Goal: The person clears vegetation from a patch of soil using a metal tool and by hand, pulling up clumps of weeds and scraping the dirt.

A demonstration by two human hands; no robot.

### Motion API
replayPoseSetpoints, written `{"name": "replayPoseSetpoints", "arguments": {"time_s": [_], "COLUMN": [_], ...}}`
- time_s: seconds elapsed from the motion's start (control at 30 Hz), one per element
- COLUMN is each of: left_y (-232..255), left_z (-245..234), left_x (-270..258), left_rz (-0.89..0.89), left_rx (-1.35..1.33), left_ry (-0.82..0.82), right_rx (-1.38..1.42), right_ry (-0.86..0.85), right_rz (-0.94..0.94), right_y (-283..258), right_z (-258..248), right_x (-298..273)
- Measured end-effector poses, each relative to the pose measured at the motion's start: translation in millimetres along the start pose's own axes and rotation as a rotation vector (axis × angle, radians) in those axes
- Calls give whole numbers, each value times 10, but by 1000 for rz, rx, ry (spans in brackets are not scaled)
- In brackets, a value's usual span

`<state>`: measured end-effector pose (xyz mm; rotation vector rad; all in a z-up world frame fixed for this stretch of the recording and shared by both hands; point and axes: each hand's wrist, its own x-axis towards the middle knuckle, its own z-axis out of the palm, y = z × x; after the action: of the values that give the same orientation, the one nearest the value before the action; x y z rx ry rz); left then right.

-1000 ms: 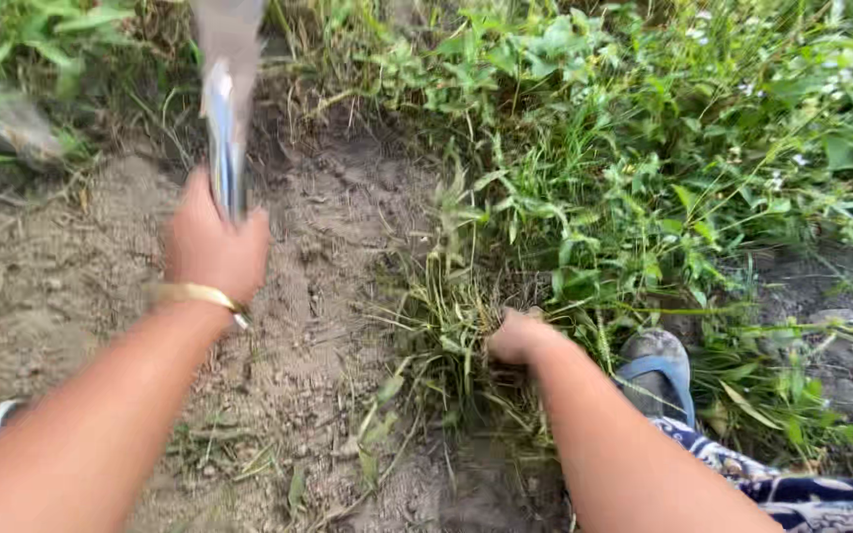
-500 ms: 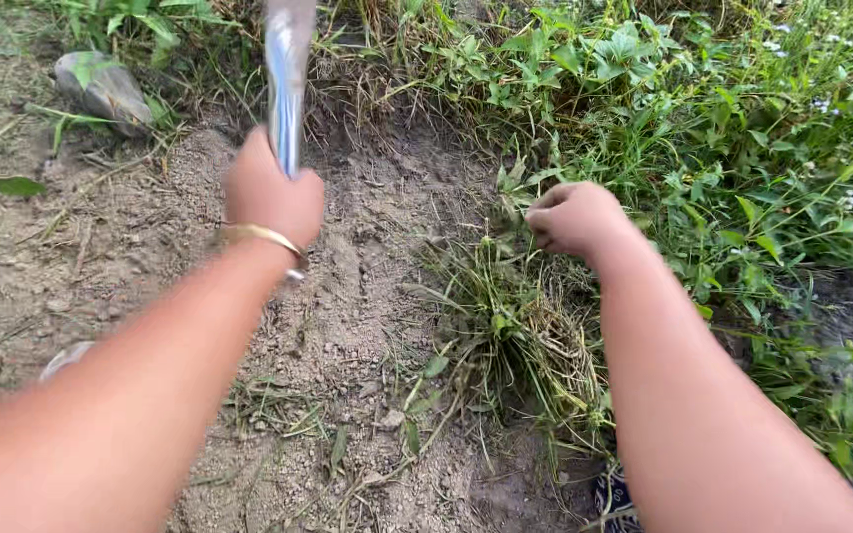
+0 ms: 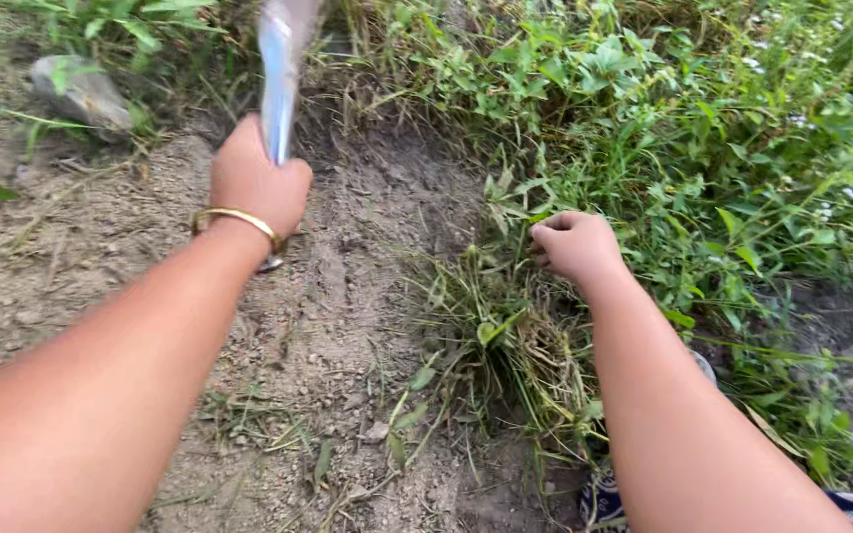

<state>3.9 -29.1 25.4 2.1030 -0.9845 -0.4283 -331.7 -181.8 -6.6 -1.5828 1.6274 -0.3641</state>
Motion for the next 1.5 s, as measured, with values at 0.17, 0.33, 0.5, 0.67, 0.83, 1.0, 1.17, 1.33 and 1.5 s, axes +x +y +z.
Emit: {"name": "replayPoseSetpoints", "arguments": {"time_s": [0.17, 0.33, 0.5, 0.67, 0.83, 1.0, 1.17, 1.33, 1.5], "left_y": [-534, -1077, -810, -508, -388, -494, -480, -117, 345], "left_z": [575, 350, -152, -285, -85, 27, 67, 83, -235], "left_x": [-980, -863, -491, -472, -487, -593, -629, -429, -81], "left_rz": [-122, 101, -74, -187, -403, -394, -537, -297, -89], "left_rx": [536, 607, 467, 50, -198, -233, -271, -261, -333], "left_ry": [-615, -800, -450, -116, -220, -305, -564, -383, -355], "right_rx": [35, 330, -874, -1052, -1150, -1069, -42, -993, -1702], "right_ry": [181, -76, -313, -233, -270, -377, -241, -314, 106], "right_rz": [-87, -481, -432, -246, -374, -590, -108, -553, -740], "right_y": [-132, -359, -281, 105, 635, 1186, 1051, 322, 301], "right_z": [19, 531, 1592, 2110, 2072, 1888, 1239, 1155, 1178], "right_x": [-122, 136, 281, 348, 879, 1465, 938, 362, 876]}}
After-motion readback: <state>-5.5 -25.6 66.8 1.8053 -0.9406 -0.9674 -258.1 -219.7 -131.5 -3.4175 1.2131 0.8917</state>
